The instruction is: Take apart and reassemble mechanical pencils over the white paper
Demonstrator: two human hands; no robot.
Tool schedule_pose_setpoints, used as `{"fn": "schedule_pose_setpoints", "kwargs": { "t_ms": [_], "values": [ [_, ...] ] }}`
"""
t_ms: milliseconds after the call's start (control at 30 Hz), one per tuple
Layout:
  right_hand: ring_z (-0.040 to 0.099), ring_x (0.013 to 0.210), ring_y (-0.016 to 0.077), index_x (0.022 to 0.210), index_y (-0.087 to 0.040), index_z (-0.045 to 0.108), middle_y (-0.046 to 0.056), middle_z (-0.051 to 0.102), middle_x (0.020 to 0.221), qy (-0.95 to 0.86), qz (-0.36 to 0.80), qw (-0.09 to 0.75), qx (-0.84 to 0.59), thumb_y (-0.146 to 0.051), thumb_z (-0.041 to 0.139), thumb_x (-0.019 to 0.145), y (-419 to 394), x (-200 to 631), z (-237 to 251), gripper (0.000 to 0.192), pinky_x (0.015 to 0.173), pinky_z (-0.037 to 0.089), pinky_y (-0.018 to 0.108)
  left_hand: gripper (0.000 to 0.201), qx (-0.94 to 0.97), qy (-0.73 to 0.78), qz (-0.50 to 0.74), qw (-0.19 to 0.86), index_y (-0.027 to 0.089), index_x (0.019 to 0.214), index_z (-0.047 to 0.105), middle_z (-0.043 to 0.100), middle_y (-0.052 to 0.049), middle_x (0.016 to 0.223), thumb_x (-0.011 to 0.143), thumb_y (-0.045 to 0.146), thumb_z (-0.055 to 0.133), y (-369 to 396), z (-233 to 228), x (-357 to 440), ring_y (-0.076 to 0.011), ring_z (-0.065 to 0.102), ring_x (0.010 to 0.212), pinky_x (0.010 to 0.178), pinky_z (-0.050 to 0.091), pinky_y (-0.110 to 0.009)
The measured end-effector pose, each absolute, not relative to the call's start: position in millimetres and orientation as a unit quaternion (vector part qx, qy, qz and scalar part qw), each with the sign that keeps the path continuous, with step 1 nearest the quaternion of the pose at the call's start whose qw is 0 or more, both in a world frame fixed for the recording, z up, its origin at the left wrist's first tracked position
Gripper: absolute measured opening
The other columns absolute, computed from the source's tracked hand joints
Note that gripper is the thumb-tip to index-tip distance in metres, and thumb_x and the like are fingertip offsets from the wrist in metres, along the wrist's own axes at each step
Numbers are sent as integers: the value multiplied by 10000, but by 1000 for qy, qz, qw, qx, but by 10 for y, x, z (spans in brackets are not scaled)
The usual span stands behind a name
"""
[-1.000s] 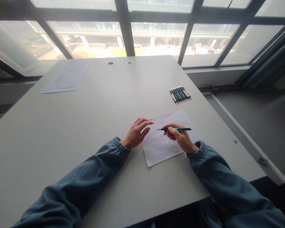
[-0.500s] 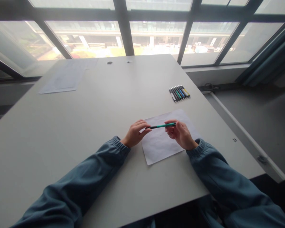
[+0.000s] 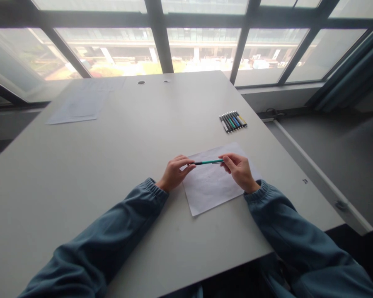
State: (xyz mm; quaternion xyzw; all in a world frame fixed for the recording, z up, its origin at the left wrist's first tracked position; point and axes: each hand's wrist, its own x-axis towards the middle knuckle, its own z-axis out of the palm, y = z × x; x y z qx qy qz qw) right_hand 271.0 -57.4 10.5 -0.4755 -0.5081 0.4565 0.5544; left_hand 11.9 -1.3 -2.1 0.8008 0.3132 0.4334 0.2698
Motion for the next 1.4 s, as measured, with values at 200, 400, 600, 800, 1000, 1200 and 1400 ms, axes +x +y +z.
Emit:
{"fn": "schedule_pose_setpoints", "kwargs": {
  "t_ms": [200,400,600,800,1000,1200,1400],
  "values": [
    [647,765,168,1026,-201,773,58,745,915,-696,281,462,-473,-314,681,931,-565,2818,152,174,693,519,307,194,759,373,456,278,188,915,756,726,-52,845,909,377,711,7,-2,106,-168,626,778,728,505,-296],
    [626,763,162,1047,-203,771,58,717,960,-750,212,394,-487,-196,668,928,-592,2828,158,157,723,517,305,198,763,361,455,284,195,886,743,724,-50,838,915,387,703,0,3,111,-176,638,794,752,508,-312],
    [648,813,182,1001,-191,766,59,709,906,-742,119,337,-567,-190,667,927,-550,2828,272,124,776,493,293,395,711,405,507,271,216,1206,651,720,-52,969,927,494,659,31,-16,97,-183,666,875,793,507,-318],
    [681,905,221,973,-197,775,89,748,959,-677,30,223,-701,-281,634,948,-60,2908,446,166,830,472,314,466,697,420,508,284,195,1167,651,699,-45,890,1021,572,420,28,-27,63,-180,651,838,800,489,-318],
    [702,1041,262,1013,-173,763,143,754,1080,-624,33,106,-774,-295,594,970,495,2882,353,213,888,493,330,549,705,415,486,307,169,953,719,715,-62,811,1037,573,357,4,-36,57,-190,652,804,807,501,-328],
    [712,1053,290,1017,-139,764,180,750,1085,-607,49,98,-787,-337,652,933,628,2846,273,242,890,519,338,575,719,393,477,318,165,886,723,711,-54,748,1030,591,365,6,-49,66,-178,652,738,784,507,-325],
    [713,1065,276,1044,-140,761,181,754,1082,-599,60,94,-793,-367,614,939,586,2896,245,291,920,519,327,594,725,384,474,319,165,879,726,713,-55,734,1027,606,357,3,-41,74,-179,655,729,789,512,-335]
  ]
}}
